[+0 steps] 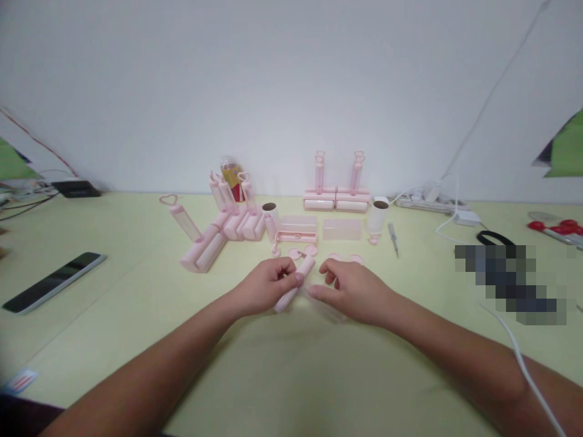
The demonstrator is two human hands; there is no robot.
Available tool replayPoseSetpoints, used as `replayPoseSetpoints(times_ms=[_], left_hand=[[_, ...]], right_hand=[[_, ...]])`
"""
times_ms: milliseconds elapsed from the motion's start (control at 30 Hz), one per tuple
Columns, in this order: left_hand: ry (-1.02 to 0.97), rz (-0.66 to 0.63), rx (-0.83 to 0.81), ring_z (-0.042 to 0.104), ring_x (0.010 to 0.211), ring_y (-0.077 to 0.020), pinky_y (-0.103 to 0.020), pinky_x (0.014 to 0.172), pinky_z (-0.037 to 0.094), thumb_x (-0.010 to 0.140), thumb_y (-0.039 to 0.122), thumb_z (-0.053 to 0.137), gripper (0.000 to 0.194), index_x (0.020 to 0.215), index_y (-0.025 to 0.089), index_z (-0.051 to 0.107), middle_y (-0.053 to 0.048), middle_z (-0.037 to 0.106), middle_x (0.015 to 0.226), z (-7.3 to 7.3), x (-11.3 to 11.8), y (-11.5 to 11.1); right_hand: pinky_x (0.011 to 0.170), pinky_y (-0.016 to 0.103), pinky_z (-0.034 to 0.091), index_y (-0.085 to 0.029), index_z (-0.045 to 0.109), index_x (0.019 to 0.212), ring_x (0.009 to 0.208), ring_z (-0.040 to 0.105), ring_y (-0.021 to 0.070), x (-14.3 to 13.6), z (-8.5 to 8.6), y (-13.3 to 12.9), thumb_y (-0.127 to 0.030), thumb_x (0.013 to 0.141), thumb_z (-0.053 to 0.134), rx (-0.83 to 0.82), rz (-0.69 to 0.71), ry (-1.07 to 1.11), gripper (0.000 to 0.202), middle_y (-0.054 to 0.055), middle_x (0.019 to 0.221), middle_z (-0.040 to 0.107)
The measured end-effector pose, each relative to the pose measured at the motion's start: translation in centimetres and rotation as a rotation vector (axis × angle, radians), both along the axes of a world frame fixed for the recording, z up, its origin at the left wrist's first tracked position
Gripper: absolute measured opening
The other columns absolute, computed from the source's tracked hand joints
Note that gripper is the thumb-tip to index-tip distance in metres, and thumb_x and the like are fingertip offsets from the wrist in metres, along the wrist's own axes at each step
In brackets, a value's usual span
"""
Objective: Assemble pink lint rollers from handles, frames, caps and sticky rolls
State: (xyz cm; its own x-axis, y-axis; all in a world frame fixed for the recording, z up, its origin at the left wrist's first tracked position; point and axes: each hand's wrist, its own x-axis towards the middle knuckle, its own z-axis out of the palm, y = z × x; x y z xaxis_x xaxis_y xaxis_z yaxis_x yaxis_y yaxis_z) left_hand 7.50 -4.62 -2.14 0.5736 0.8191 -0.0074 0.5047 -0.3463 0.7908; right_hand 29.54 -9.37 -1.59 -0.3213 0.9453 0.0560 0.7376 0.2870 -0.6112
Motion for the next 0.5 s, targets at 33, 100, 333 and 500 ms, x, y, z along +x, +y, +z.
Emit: replayPoseSetpoints(times_ms=[33, 100, 333, 500], left_hand=[[-0.062, 0.028, -0.008, 0.046, 0.061, -0.0095, -0.021, 0.055, 0.034, 0.085, 0.043, 0.061, 0.029, 0.078, 0.016, 0.054, 0.003, 0.053, 0.071, -0.2, 0.1, 0.0], [-0.199, 0.071, -0.034, 0.046, 0.059, -0.0074, -0.020, 0.053, 0.035, 0.081, 0.041, 0.068, 0.031, 0.093, 0.017, 0.053, 0.002, 0.056, 0.084, -0.5, 0.4, -0.1], [-0.413, -0.156, -0.161, 0.056, 0.079, -0.0122, -0.022, 0.067, 0.045, 0.073, 0.038, 0.079, 0.067, 0.128, 0.019, 0.046, -0.005, 0.056, 0.105, 1.0, 0.4, -1.2], [-0.296, -0.333, -0.289, 0.056, 0.081, -0.0144, -0.024, 0.069, 0.044, 0.086, 0.045, 0.065, 0.045, 0.118, 0.016, 0.053, -0.006, 0.059, 0.097, 1.4, -0.2, -1.2]], right_hand=[[0.058, 0.027, 0.038, -0.018, 0.062, 0.097, 0.067, 0.058, 0.0168, -0.1, -0.5, 0.0, -0.051, 0.087, 0.060, -0.008, 0.024, -0.004, 0.035, 0.004, 0.080, 0.066], [0.060, 0.027, 0.039, -0.018, 0.062, 0.096, 0.068, 0.057, 0.0167, -0.1, -1.3, 0.4, -0.045, 0.090, 0.058, -0.002, 0.085, 0.000, 0.028, 0.004, 0.079, 0.066], [0.079, 0.036, 0.044, -0.016, 0.058, 0.103, 0.089, 0.056, 0.0231, 0.3, -4.0, 1.3, -0.037, 0.097, 0.046, 0.282, 0.230, 0.119, 0.024, 0.011, 0.099, 0.064], [0.082, 0.039, 0.046, -0.017, 0.057, 0.110, 0.091, 0.057, 0.0239, 0.7, -5.6, 1.4, -0.044, 0.100, 0.039, 0.345, 0.329, 0.230, 0.035, 0.013, 0.101, 0.062]])
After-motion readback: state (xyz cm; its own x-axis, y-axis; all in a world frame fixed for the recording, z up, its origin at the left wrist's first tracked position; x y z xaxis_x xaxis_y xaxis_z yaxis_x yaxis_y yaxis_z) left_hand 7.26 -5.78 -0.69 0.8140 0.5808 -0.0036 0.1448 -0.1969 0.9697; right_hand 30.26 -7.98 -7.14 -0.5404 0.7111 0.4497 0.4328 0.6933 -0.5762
